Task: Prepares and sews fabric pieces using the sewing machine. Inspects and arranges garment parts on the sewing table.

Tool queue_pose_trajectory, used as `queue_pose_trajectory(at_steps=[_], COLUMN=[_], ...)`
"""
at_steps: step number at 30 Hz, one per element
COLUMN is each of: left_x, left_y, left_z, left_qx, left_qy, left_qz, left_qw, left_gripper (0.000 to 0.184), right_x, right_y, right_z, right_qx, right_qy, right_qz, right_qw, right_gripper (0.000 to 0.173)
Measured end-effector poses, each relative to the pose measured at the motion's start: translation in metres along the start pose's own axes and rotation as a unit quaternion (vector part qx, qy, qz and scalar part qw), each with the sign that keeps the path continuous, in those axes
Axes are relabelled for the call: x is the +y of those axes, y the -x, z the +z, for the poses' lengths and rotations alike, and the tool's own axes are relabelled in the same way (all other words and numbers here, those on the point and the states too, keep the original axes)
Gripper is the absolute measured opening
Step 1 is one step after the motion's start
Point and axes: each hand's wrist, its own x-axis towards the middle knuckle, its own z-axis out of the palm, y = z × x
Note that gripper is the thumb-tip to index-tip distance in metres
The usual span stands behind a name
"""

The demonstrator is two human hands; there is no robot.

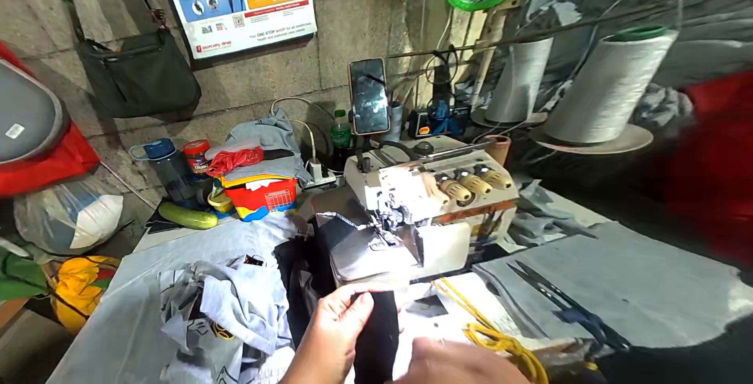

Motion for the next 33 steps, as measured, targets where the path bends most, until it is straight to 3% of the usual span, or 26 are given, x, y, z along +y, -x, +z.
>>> queue_pose_trajectory(at_steps=[5, 9, 16, 19, 22, 25, 28, 33], left_x=[-0.003, 0.003, 0.003, -0.004, -0.008, -0.006, -0.008, -0.012], left_y=[0.019, 0.025, 0.031, 0.031, 0.029, 0.032, 0.031, 0.016], left_z=[0.01, 0.006, 0.003, -0.001, -0.005, -0.005, -0.005, -0.004], left_qx=[-0.018, -0.035, -0.06, -0.099, -0.103, -0.085, -0.068, -0.062], left_qy=[0.006, 0.036, 0.052, 0.055, 0.062, 0.078, 0.045, -0.061], left_qz=[0.01, -0.053, -0.092, -0.037, -0.029, -0.044, -0.023, 0.057], left_qw=[1.0, 0.997, 0.993, 0.993, 0.992, 0.992, 0.996, 0.995], left_gripper=[0.026, 0.03, 0.05, 0.028, 0.033, 0.034, 0.03, 0.018], right_x=[0.033, 0.042, 0.049, 0.05, 0.055, 0.064, 0.063, 0.061], right_y=[-0.008, -0.003, -0.003, -0.004, -0.004, 0.001, 0.005, 0.003], right_z=[0.019, 0.026, 0.036, 0.038, 0.04, 0.034, 0.023, 0.013], right_qx=[0.127, 0.138, 0.162, 0.165, 0.189, 0.153, 0.084, 0.081], right_qy=[0.133, 0.158, 0.183, 0.175, 0.193, 0.126, 0.008, -0.044], right_qz=[0.047, 0.053, 0.08, 0.093, 0.1, 0.112, 0.145, 0.195], right_qw=[0.982, 0.976, 0.966, 0.966, 0.958, 0.974, 0.986, 0.976], right_gripper=[0.014, 0.015, 0.017, 0.016, 0.027, 0.039, 0.033, 0.023])
